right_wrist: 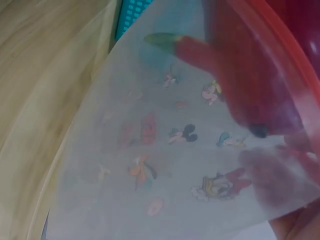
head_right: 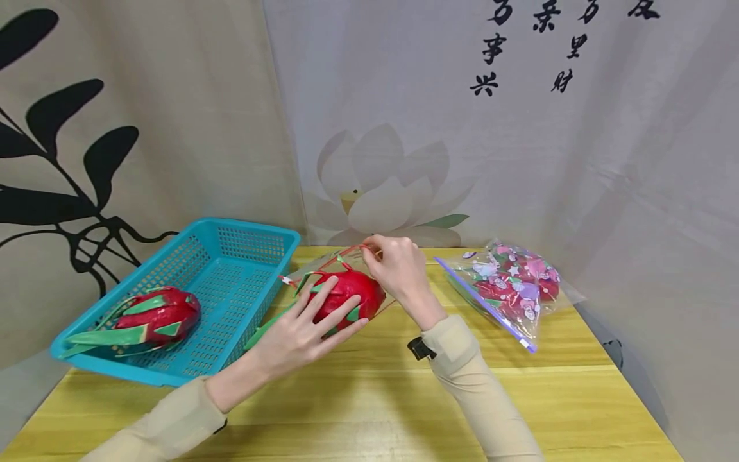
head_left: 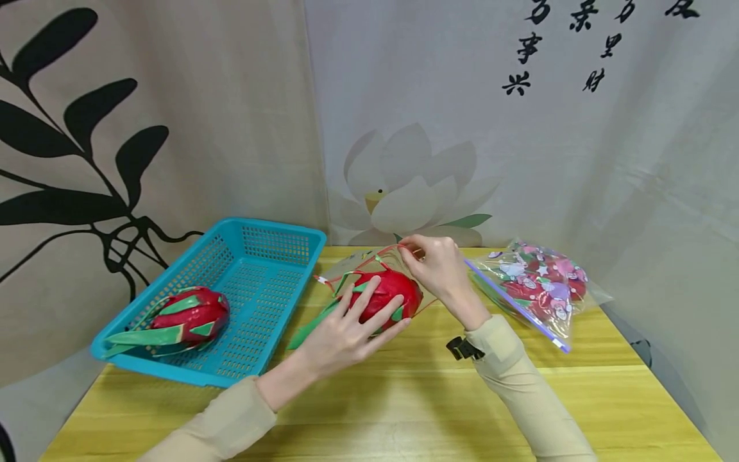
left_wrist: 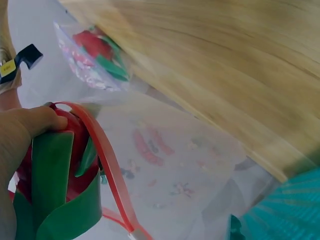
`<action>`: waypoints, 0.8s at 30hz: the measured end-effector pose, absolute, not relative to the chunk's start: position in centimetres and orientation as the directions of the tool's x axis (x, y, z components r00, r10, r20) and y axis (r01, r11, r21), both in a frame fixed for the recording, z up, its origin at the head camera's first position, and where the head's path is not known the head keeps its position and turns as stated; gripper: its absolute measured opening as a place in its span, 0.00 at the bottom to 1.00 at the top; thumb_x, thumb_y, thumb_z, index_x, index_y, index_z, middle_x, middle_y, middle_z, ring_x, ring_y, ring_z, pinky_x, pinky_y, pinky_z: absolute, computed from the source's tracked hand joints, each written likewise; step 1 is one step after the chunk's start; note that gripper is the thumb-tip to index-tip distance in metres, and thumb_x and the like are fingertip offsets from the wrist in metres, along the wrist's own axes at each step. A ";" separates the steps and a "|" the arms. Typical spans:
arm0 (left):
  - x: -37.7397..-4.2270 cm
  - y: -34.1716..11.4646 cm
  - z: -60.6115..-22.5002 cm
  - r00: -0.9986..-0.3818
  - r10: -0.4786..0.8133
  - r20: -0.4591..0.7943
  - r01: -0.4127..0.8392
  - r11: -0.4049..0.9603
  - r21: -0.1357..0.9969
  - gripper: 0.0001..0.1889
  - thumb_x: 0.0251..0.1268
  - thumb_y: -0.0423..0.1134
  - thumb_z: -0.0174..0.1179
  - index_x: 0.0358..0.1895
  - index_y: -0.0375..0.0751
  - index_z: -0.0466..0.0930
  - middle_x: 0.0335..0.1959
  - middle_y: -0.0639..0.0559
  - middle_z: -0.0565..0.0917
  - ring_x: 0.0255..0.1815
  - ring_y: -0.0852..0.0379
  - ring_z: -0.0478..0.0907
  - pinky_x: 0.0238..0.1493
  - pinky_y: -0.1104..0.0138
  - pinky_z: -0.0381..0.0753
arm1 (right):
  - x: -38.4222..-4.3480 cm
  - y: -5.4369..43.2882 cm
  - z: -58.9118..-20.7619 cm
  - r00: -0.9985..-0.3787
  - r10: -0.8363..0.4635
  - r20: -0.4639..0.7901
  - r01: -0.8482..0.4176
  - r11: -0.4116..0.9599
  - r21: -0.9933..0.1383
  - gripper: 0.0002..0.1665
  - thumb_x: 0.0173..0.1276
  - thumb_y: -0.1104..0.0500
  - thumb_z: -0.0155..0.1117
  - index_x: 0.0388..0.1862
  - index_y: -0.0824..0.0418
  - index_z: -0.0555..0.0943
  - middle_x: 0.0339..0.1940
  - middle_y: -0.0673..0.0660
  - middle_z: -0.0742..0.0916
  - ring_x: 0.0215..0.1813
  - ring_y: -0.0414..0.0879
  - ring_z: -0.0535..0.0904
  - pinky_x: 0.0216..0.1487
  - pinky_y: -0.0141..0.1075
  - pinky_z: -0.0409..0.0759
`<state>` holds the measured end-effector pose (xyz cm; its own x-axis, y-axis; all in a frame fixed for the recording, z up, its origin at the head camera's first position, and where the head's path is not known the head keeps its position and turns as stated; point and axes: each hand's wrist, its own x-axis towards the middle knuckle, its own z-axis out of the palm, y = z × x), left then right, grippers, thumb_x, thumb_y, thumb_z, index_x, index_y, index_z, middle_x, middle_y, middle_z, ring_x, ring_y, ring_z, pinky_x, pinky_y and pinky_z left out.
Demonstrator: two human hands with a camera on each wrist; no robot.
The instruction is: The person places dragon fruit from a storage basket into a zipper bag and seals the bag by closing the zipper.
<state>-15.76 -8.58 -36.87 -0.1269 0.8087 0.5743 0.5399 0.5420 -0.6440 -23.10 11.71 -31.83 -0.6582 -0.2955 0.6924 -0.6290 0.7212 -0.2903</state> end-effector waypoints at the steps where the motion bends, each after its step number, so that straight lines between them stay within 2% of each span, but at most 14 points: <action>1: -15.7 -8.5 -36.9 -0.139 0.808 0.572 0.544 0.545 -0.638 0.35 0.46 0.46 0.73 0.63 0.57 0.71 0.62 0.48 0.76 0.62 0.33 0.72 0.52 0.46 0.80 | -23.0 11.7 -31.8 -0.657 -0.304 0.690 -0.633 0.719 -0.286 0.08 0.63 0.59 0.64 0.34 0.62 0.87 0.30 0.57 0.90 0.29 0.48 0.87 0.29 0.38 0.84; 5: -15.7 -8.2 -36.7 -0.207 0.802 0.560 0.526 0.574 -0.627 0.35 0.49 0.45 0.71 0.65 0.59 0.70 0.64 0.47 0.75 0.63 0.34 0.71 0.52 0.47 0.80 | -22.9 11.8 -32.0 -0.644 -0.333 0.689 -0.654 0.707 -0.269 0.08 0.62 0.59 0.65 0.34 0.62 0.87 0.30 0.56 0.90 0.29 0.48 0.87 0.28 0.37 0.84; 9: -15.9 -8.0 -36.6 -0.272 0.789 0.551 0.510 0.603 -0.613 0.37 0.48 0.44 0.72 0.65 0.59 0.69 0.65 0.46 0.73 0.63 0.34 0.71 0.51 0.49 0.81 | -23.0 11.9 -32.2 -0.629 -0.347 0.696 -0.675 0.688 -0.267 0.07 0.62 0.60 0.65 0.34 0.61 0.87 0.30 0.56 0.90 0.30 0.48 0.87 0.28 0.37 0.84; 17: -16.1 -7.9 -36.8 -0.422 0.767 0.484 0.480 0.642 -0.598 0.42 0.38 0.47 0.76 0.65 0.57 0.70 0.66 0.44 0.72 0.64 0.34 0.70 0.54 0.47 0.79 | -22.9 12.3 -32.2 -0.602 -0.364 0.711 -0.705 0.661 -0.258 0.06 0.63 0.62 0.65 0.34 0.63 0.87 0.30 0.57 0.90 0.29 0.48 0.87 0.29 0.39 0.84; 24: -16.3 -7.8 -37.1 -0.498 0.733 0.464 0.460 0.677 -0.575 0.43 0.38 0.49 0.76 0.66 0.56 0.69 0.67 0.44 0.71 0.64 0.34 0.69 0.50 0.50 0.81 | -22.7 12.5 -32.2 -0.609 -0.393 0.688 -0.702 0.670 -0.239 0.07 0.62 0.62 0.66 0.36 0.63 0.87 0.31 0.58 0.90 0.28 0.46 0.86 0.30 0.37 0.84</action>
